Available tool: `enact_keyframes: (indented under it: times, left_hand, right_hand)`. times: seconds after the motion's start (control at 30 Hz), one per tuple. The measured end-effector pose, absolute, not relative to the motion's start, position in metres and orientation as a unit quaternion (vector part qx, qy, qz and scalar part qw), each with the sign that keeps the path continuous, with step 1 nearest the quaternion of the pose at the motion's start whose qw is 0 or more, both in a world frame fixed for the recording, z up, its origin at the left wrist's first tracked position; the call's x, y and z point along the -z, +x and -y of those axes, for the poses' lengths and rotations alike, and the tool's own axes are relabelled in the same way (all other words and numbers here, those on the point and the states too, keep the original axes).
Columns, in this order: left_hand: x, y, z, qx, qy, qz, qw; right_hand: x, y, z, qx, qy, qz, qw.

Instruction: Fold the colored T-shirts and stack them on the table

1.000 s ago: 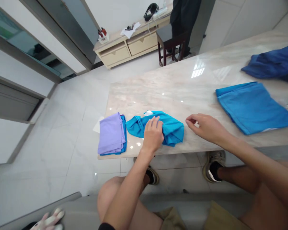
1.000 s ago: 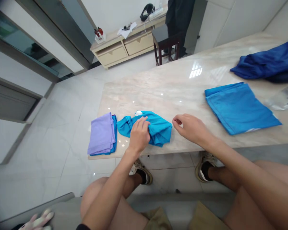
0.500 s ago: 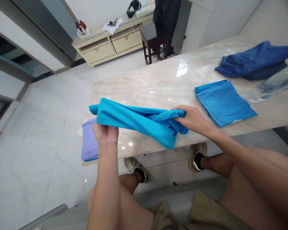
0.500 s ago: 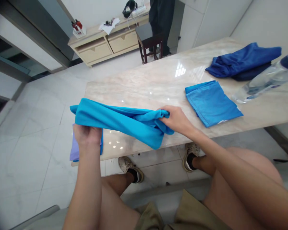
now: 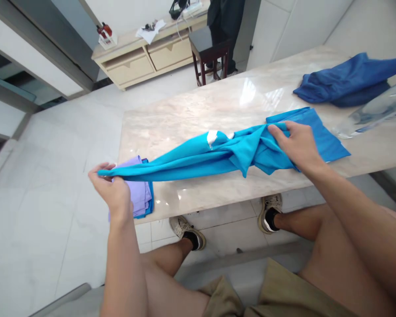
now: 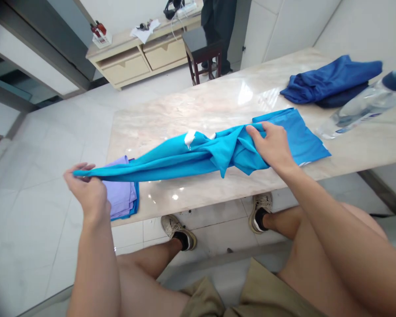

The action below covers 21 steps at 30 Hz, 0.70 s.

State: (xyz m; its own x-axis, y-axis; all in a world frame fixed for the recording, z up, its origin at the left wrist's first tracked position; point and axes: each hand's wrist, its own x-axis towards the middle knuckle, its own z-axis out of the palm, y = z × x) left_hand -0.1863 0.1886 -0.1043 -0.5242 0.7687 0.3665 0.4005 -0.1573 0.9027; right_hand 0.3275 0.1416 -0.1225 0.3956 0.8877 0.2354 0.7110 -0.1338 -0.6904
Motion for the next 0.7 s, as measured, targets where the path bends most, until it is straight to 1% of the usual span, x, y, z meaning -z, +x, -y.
enact_keyframes:
  times: [0.07, 0.13, 0.23, 0.3, 0.33, 0.4, 0.43, 0.5, 0.6, 0.7]
  left_hand:
    - [0.110, -0.169, -0.185, -0.540, 0.500, -0.664, 0.134]
    - [0.114, -0.145, -0.177, -0.471, 0.573, -0.659, 0.128]
    - [0.122, -0.097, -0.158, -0.325, 0.714, -0.591, 0.189]
    - [0.127, -0.058, -0.146, -0.251, 0.771, -0.538, 0.231]
    - [0.130, -0.039, -0.141, -0.235, 0.790, -0.508, 0.249]
    - [0.133, -0.004, -0.135, -0.230, 0.819, -0.438, 0.290]
    - [0.133, 0.010, -0.136, -0.238, 0.826, -0.410, 0.305]
    - [0.129, 0.031, -0.141, -0.262, 0.826, -0.381, 0.323]
    - [0.115, 0.040, -0.153, -0.295, 0.793, -0.396, 0.356]
    - [0.102, 0.030, -0.160, -0.327, 0.734, -0.412, 0.430]
  right_hand:
    - [0.137, 0.333, -0.146, -0.143, -0.758, 0.547, 0.327]
    - [0.149, 0.332, -0.149, -0.176, -0.761, 0.545, 0.305]
    - [0.151, 0.318, -0.149, -0.261, -0.740, 0.528, 0.326]
    - [0.140, 0.304, -0.145, -0.364, -0.690, 0.511, 0.361]
    - [0.133, 0.296, -0.142, -0.425, -0.654, 0.501, 0.375]
    - [0.117, 0.283, -0.137, -0.531, -0.579, 0.480, 0.391]
    - [0.110, 0.278, -0.135, -0.565, -0.551, 0.470, 0.395]
    - [0.103, 0.274, -0.135, -0.590, -0.525, 0.454, 0.413]
    - [0.106, 0.280, -0.141, -0.546, -0.552, 0.425, 0.465]
    - [0.117, 0.294, -0.146, -0.482, -0.600, 0.399, 0.498]
